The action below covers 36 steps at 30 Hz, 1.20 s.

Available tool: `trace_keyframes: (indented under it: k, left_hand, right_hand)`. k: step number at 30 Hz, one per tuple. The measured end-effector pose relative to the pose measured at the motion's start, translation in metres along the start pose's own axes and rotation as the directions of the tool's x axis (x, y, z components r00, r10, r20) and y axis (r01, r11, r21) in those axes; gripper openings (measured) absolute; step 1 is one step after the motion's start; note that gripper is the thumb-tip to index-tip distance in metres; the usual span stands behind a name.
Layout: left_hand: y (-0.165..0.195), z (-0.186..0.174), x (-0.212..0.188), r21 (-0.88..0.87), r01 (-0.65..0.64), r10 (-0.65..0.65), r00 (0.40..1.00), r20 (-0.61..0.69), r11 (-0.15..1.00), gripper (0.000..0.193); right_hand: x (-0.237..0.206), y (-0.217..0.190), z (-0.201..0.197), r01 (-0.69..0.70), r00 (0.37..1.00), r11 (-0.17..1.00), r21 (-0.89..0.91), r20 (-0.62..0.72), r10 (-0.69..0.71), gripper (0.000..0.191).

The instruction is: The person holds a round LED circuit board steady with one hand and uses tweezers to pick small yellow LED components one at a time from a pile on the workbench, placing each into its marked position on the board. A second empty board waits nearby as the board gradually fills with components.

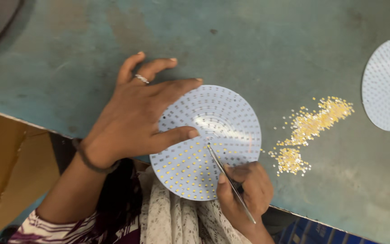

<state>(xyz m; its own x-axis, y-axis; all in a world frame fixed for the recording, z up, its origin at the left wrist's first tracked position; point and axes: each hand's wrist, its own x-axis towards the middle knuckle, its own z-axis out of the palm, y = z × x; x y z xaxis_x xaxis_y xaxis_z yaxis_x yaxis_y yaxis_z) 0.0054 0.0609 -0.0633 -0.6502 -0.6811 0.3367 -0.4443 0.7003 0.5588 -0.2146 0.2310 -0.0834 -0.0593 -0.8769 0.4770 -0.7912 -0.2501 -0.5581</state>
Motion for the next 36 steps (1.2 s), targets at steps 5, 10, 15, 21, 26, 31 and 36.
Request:
trace_keyframes:
  k: [5,10,15,21,26,31,36]
  left_hand:
    - [-0.006,-0.001,0.0,-0.027,-0.004,0.003,1.0,-0.012,1.0,0.071]
    - [-0.011,-0.003,-0.003,-0.039,-0.019,0.018,0.999,-0.029,0.999,0.072]
    - [-0.011,-0.001,-0.001,-0.028,-0.016,0.015,1.0,-0.028,0.999,0.073]
    - [-0.011,0.0,-0.001,-0.042,-0.013,0.012,1.0,-0.023,0.999,0.073]
    - [-0.01,-0.002,-0.001,-0.042,0.001,-0.001,1.0,-0.01,0.999,0.072]
    - [-0.008,-0.004,-0.002,-0.026,0.027,-0.027,1.0,0.015,0.999,0.072]
    - [-0.003,-0.005,-0.003,-0.016,-0.002,0.002,1.0,-0.011,1.0,0.068]
  right_hand:
    - [0.013,-0.011,0.013,0.012,1.0,0.999,-0.031,0.025,-0.011,0.016]
    - [0.03,0.005,-0.012,-0.085,0.985,0.988,0.126,0.162,0.064,0.013]
    - [0.037,0.013,-0.015,-0.085,0.973,0.995,0.057,0.22,0.071,0.015]
    - [0.04,0.013,-0.011,-0.072,0.971,0.994,0.083,0.234,0.051,0.016]
    - [0.04,0.014,-0.011,-0.085,0.968,0.991,0.105,0.245,0.057,0.016]
    - [0.031,0.021,-0.013,-0.067,0.971,0.992,0.111,0.237,0.039,0.017]
    - [0.001,0.035,-0.033,-0.213,0.975,0.966,0.15,-0.04,0.221,0.013]
